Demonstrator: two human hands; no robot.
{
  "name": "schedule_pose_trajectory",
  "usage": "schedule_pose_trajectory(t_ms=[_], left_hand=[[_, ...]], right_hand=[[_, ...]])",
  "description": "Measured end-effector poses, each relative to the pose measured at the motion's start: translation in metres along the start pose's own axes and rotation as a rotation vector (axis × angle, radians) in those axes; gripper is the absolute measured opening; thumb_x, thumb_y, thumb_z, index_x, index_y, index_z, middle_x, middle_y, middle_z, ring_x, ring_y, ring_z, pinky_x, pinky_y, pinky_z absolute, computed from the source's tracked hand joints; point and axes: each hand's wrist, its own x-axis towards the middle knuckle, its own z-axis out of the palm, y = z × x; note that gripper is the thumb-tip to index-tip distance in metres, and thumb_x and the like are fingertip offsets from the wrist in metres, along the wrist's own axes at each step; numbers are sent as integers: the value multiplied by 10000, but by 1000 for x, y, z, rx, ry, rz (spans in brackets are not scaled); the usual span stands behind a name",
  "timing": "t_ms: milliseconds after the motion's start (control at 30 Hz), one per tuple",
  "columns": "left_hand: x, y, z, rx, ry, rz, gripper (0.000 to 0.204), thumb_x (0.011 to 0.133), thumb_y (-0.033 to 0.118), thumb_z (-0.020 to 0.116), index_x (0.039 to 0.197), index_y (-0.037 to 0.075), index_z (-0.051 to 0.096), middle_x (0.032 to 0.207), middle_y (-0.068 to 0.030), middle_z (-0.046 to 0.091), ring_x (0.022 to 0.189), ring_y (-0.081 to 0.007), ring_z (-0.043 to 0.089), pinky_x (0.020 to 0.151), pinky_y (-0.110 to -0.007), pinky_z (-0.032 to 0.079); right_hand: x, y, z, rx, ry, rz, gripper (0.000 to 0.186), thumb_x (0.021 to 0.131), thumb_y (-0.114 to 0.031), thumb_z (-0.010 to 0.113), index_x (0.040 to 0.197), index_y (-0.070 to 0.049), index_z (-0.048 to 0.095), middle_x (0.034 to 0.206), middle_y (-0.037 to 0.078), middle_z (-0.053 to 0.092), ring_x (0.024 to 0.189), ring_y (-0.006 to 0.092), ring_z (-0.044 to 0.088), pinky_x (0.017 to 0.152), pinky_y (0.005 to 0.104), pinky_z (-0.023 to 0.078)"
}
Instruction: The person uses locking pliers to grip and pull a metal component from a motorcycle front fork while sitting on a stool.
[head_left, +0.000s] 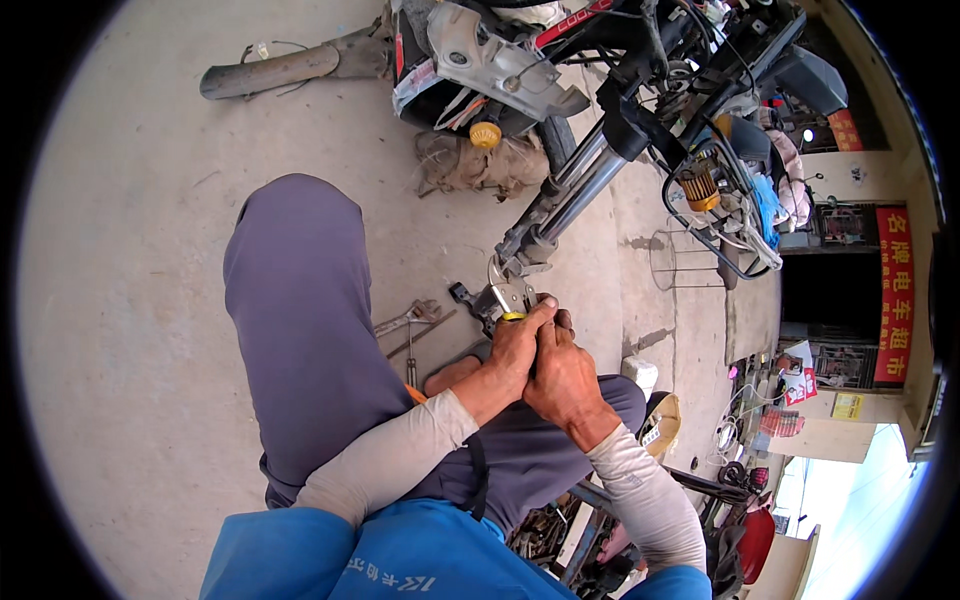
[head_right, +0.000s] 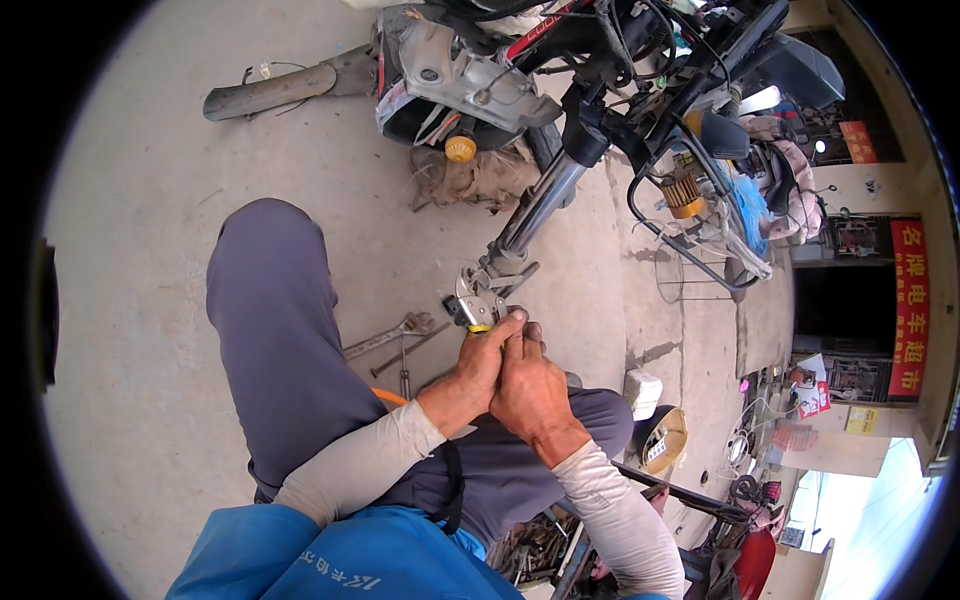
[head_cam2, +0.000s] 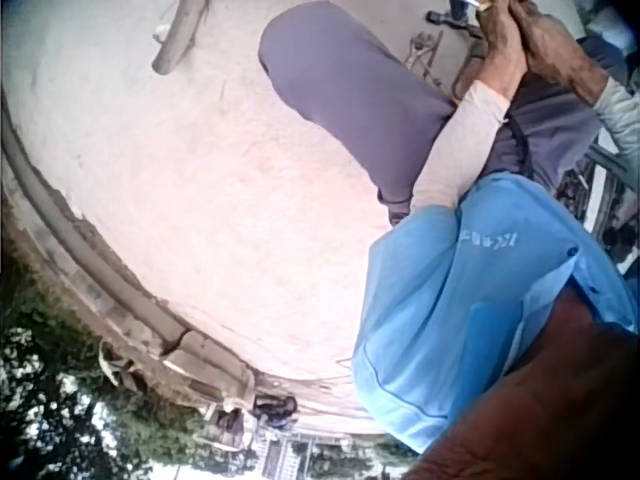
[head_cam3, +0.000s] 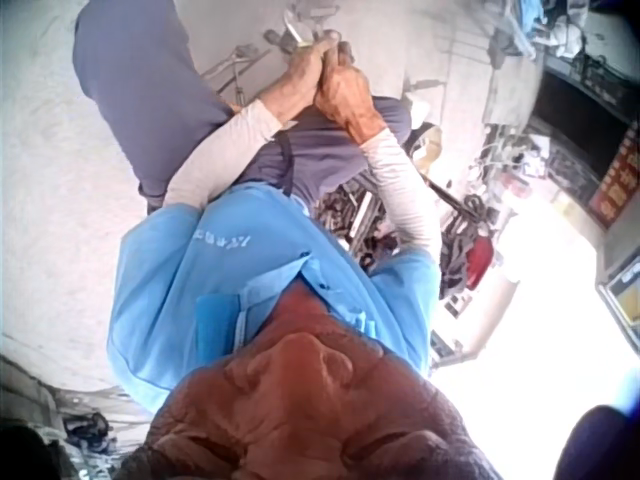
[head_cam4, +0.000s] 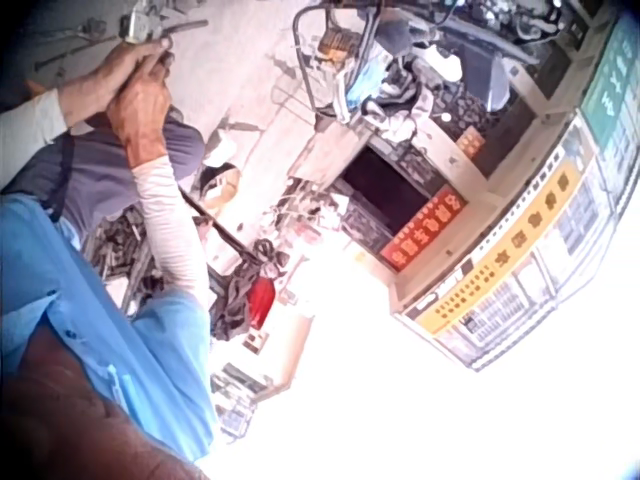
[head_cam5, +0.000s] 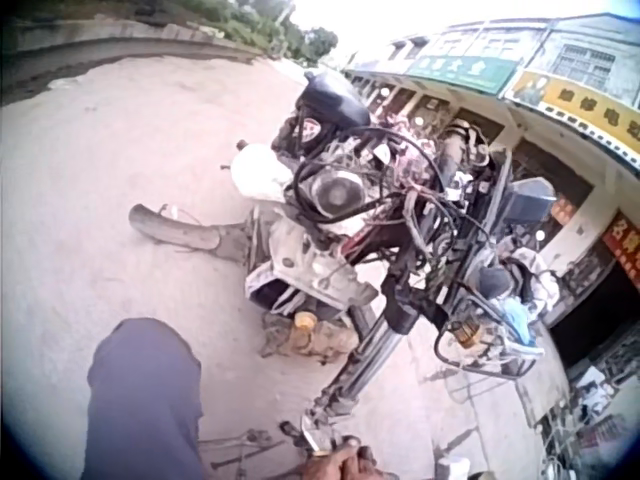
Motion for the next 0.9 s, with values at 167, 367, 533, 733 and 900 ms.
schedule_pose_trajectory(t_ms=[167,367,533,733,900], left_hand=[[1,0,-4,-13,-24,-58,97,950,143,691,1006,80,642,904,-51,662,824,-169,649,734,-317,550],[7,-2,-15,-47,-100,-82,102,942,152,689,996,83,636,904,-52,665,827,-165,642,732,-321,543],[6,-1,-19,22,-230,-97,145,966,256,634,972,122,580,923,-36,627,873,-208,604,806,-374,522],[5,-1,-19,28,-247,-97,142,966,242,630,999,116,573,931,-50,634,893,-225,609,822,-392,531],[2,1,-15,147,-206,-3,253,964,232,644,1136,58,577,1012,-104,671,948,-221,630,847,-396,542]], right_hand=[[-2,4,10,-76,83,-34,771,782,-155,736,1397,119,362,1200,357,601,1083,471,636,827,500,573],[-3,-8,5,-77,95,-43,722,789,-129,715,1374,115,370,1197,354,590,1061,475,636,803,502,575],[-6,-5,13,-144,140,-65,689,782,-100,698,1352,120,378,1209,378,562,1039,503,628,787,495,582],[-5,-7,19,-152,247,-74,667,784,-70,689,1351,109,387,1232,340,556,1077,492,616,788,488,584],[-12,-17,2,-150,142,35,653,781,-80,674,1362,64,413,1113,222,577,1039,423,601,822,493,516]])
